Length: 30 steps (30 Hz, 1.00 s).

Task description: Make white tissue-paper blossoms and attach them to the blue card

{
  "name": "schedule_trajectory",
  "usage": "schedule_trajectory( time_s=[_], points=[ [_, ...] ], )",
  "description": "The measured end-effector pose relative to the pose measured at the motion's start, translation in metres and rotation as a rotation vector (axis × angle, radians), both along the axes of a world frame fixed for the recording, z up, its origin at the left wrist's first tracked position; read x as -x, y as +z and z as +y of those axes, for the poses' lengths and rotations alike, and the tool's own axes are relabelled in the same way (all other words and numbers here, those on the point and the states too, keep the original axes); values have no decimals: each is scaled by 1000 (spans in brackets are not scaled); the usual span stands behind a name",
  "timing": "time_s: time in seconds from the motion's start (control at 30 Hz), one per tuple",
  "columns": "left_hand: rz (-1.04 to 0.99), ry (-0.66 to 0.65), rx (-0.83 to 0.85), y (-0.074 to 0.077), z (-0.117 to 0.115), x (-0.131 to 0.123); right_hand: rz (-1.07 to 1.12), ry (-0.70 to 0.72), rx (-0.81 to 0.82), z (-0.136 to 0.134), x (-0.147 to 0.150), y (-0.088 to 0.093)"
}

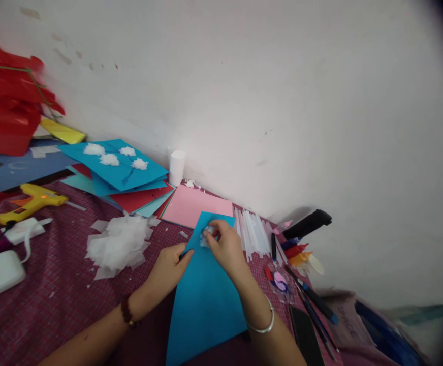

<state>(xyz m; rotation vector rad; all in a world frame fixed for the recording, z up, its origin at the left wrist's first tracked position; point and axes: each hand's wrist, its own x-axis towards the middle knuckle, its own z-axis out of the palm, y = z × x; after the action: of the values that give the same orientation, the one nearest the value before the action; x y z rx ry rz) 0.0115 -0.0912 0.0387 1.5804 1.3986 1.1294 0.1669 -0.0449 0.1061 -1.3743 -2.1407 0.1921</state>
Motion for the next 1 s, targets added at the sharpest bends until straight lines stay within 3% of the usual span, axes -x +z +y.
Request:
schedule_trajectory(
  time_s=[0.2, 0.4, 0.53, 0.67, 0.73, 0.83, 0.9, 1.0],
  points=[
    [46, -4, -51, 0, -3, -2, -51, 15, -23, 2, 8, -3],
    [-126, 12, 44, -1, 3, 0, -88, 163, -58, -8, 8, -4],
    [-335, -15, 131, -2, 9, 3, -76, 300, 79, -28, 6, -8],
    [-579, -20, 296, -2, 12, 9, 75, 516, 353, -34, -2, 1],
    [-687, -36, 402, -3, 14, 13, 245, 506, 414, -18, -8, 12],
    [-740, -49, 439, -4, 17, 21, 489, 354, 366, 31, -18, 29],
    [-743, -57, 457, -5, 20, 25, 518, 170, 276, 69, -26, 35],
    [-760, -61, 529, -7, 24, 31, 463, 101, 284, 110, -39, 27]
  ],
)
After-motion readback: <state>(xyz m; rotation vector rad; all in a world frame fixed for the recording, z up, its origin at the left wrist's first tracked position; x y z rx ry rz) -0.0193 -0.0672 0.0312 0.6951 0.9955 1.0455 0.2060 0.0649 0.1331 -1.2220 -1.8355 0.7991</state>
